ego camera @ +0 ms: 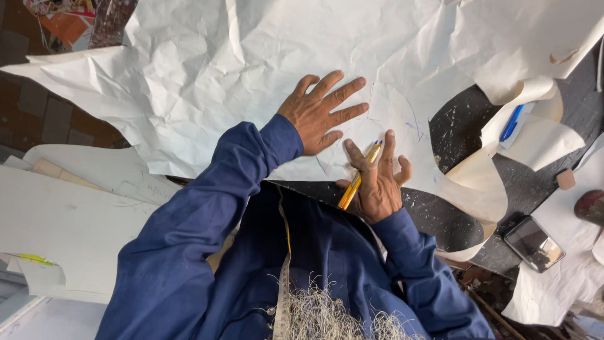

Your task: The person aligns a small paper pattern piece on a large sheet of white paper and traces its outline with a pencil. They then add additional lines and markings to the traced shape.

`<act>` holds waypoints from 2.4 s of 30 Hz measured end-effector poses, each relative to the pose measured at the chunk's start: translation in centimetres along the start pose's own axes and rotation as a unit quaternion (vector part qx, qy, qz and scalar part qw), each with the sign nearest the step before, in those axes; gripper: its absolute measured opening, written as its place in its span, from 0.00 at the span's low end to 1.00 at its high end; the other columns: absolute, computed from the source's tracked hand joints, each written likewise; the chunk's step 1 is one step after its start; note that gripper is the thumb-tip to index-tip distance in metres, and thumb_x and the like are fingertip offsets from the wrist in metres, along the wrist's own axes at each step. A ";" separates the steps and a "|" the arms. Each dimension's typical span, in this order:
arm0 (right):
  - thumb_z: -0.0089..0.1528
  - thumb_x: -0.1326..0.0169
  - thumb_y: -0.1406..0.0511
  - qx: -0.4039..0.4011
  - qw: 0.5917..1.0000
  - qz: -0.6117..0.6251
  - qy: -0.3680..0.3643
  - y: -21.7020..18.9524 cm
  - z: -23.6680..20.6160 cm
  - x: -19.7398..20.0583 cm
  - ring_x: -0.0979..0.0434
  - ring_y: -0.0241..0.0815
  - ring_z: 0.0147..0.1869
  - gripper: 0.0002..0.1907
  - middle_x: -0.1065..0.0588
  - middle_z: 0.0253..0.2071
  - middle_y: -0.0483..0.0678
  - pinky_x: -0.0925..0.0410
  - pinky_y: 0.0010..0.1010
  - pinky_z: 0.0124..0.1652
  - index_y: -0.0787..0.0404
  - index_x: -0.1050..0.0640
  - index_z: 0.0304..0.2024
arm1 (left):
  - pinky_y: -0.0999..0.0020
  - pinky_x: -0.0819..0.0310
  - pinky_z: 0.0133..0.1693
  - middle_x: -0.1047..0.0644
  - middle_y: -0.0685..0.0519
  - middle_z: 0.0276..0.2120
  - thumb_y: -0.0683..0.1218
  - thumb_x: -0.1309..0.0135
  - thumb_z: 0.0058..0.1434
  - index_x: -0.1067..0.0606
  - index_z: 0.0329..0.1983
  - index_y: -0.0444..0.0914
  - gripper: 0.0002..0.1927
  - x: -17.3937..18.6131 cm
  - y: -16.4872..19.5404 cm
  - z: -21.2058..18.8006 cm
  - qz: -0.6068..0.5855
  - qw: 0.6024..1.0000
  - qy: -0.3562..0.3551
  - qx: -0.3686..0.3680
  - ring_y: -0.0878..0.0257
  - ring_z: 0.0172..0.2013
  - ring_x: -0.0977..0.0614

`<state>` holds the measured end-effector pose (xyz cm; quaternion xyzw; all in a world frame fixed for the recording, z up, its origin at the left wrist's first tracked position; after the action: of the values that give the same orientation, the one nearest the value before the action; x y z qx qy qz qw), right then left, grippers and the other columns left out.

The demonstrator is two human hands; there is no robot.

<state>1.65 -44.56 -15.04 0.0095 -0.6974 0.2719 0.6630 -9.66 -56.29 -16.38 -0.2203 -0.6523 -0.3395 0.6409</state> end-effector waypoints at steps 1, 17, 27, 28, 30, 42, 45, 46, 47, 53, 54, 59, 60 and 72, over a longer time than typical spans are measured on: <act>0.60 0.38 0.50 -0.014 1.000 0.003 -0.004 0.3 0.4 -0.3 0.59 0.70 0.82 0.44 0.18 0.44 0.44 0.63 0.61 0.65 0.51 0.41 0.74 | 0.46 0.48 0.65 0.56 0.55 0.77 0.61 0.45 0.59 0.44 0.77 0.59 0.42 -0.1 -0.2 0.1 0.002 1.000 -0.016 -0.001 0.48 0.72 0.48; 0.63 0.41 0.46 0.033 0.997 -0.074 -0.013 -0.2 -1.0 -1.1 0.48 0.64 0.82 0.43 0.19 0.41 0.37 0.66 0.56 0.68 0.50 0.39 0.76 | 0.45 0.45 0.64 0.58 0.51 0.78 0.62 0.41 0.50 0.45 0.79 0.56 0.52 -0.3 0.1 -0.1 0.007 0.999 -0.041 -0.018 0.46 0.72 0.48; 0.60 0.39 0.46 0.068 0.994 -0.079 -0.034 -1.4 -1.6 -1.1 0.46 0.63 0.79 0.44 0.20 0.50 0.53 0.60 0.58 0.64 0.53 0.37 0.73 | 0.44 0.45 0.63 0.58 0.52 0.78 0.63 0.41 0.49 0.46 0.79 0.56 0.52 -0.1 -0.1 -0.1 0.006 0.999 -0.044 -0.020 0.45 0.71 0.48; 0.57 0.39 0.44 0.093 0.991 -0.089 -0.041 -2.1 -2.1 -1.0 0.46 0.62 0.78 0.46 0.21 0.54 0.60 0.59 0.57 0.62 0.54 0.37 0.72 | 0.44 0.45 0.63 0.58 0.52 0.77 0.63 0.42 0.48 0.46 0.78 0.56 0.52 -0.1 -0.1 -0.1 0.009 0.999 -0.049 -0.016 0.45 0.71 0.48; 0.59 0.39 0.44 0.121 0.990 -0.060 -0.039 -2.9 -2.6 -0.3 0.47 0.59 0.79 0.44 0.25 0.58 0.68 0.60 0.53 0.64 0.50 0.37 0.73 | 0.44 0.46 0.63 0.58 0.52 0.77 0.62 0.42 0.47 0.46 0.78 0.57 0.52 0.0 -0.3 0.0 0.008 0.999 -0.044 -0.011 0.46 0.70 0.48; 0.62 0.38 0.49 -0.056 0.989 -0.137 0.021 2.8 -4.7 2.2 0.56 0.68 0.83 0.44 0.29 0.58 0.74 0.74 0.53 0.68 0.49 0.42 0.75 | 0.46 0.46 0.63 0.55 0.52 0.78 0.62 0.43 0.49 0.44 0.78 0.56 0.50 0.5 -0.1 -0.2 -0.011 0.999 -0.030 -0.015 0.46 0.71 0.47; 0.64 0.40 0.50 -0.061 0.993 -0.099 0.029 3.0 -5.3 2.8 0.55 0.65 0.83 0.43 0.27 0.64 0.70 0.74 0.53 0.69 0.48 0.44 0.76 | 0.46 0.47 0.64 0.55 0.53 0.77 0.62 0.43 0.48 0.43 0.77 0.57 0.50 0.8 -0.2 -0.1 -0.003 1.000 -0.024 -0.007 0.47 0.71 0.48; 0.65 0.41 0.51 -0.066 0.996 -0.062 0.023 3.3 -4.9 2.6 0.54 0.64 0.84 0.42 0.25 0.65 0.61 0.74 0.54 0.69 0.48 0.45 0.77 | 0.46 0.47 0.63 0.55 0.53 0.77 0.62 0.43 0.48 0.43 0.77 0.57 0.50 0.7 -0.1 -0.2 0.003 1.000 -0.030 -0.007 0.47 0.71 0.48; 0.65 0.41 0.51 -0.066 0.997 -0.045 0.024 3.8 -4.2 2.3 0.57 0.66 0.84 0.43 0.28 0.66 0.65 0.74 0.54 0.69 0.49 0.45 0.77 | 0.46 0.47 0.63 0.55 0.53 0.77 0.62 0.44 0.48 0.43 0.77 0.57 0.50 0.6 0.0 -0.3 0.008 0.999 -0.039 -0.007 0.47 0.70 0.48; 0.64 0.42 0.51 -0.124 0.992 -0.035 0.008 5.3 -3.9 0.6 0.65 0.64 0.83 0.43 0.33 0.59 0.67 0.76 0.59 0.69 0.49 0.45 0.76 | 0.45 0.48 0.63 0.55 0.54 0.77 0.64 0.44 0.46 0.43 0.76 0.58 0.50 0.6 -0.1 -0.2 0.004 0.999 -0.049 0.001 0.48 0.70 0.48; 0.63 0.41 0.49 -0.115 0.990 -0.082 0.012 4.5 -5.4 1.5 0.64 0.60 0.84 0.43 0.39 0.64 0.77 0.74 0.57 0.69 0.47 0.44 0.75 | 0.45 0.48 0.63 0.55 0.54 0.77 0.64 0.44 0.47 0.43 0.76 0.57 0.50 0.6 -0.2 -0.2 0.003 0.999 -0.049 0.004 0.47 0.70 0.48; 0.64 0.41 0.49 -0.108 0.985 -0.137 0.008 4.0 -6.7 3.4 0.64 0.55 0.86 0.42 0.34 0.71 0.71 0.70 0.53 0.69 0.45 0.43 0.76 | 0.46 0.48 0.63 0.55 0.53 0.77 0.64 0.44 0.49 0.43 0.77 0.56 0.49 0.9 0.0 -0.1 0.014 0.999 -0.029 -0.013 0.47 0.70 0.48; 0.65 0.41 0.49 -0.096 0.989 -0.112 0.029 4.2 -5.3 3.3 0.65 0.56 0.86 0.42 0.31 0.70 0.66 0.69 0.54 0.69 0.46 0.44 0.77 | 0.46 0.48 0.63 0.55 0.53 0.77 0.64 0.44 0.49 0.43 0.77 0.56 0.49 0.8 0.0 -0.2 0.011 0.999 -0.031 -0.010 0.47 0.70 0.48; 0.65 0.45 0.48 -0.119 0.982 -0.147 -0.001 3.1 -7.7 3.2 0.66 0.52 0.85 0.44 0.25 0.60 0.68 0.71 0.53 0.68 0.49 0.48 0.77 | 0.46 0.48 0.63 0.55 0.52 0.78 0.63 0.43 0.49 0.43 0.78 0.55 0.50 0.5 -0.3 -0.2 -0.004 1.000 -0.028 -0.012 0.46 0.70 0.48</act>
<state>7.20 -37.80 -13.41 0.0333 -0.7164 0.0865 0.6915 -9.77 -56.75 -15.91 -0.2347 -0.6666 -0.3433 0.6187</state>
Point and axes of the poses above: each hand's wrist, its own z-axis towards the middle knuckle, its own x-axis out of the back of the hand, y = z × x, the point moved 9 cm from there along z, towards the middle knuckle
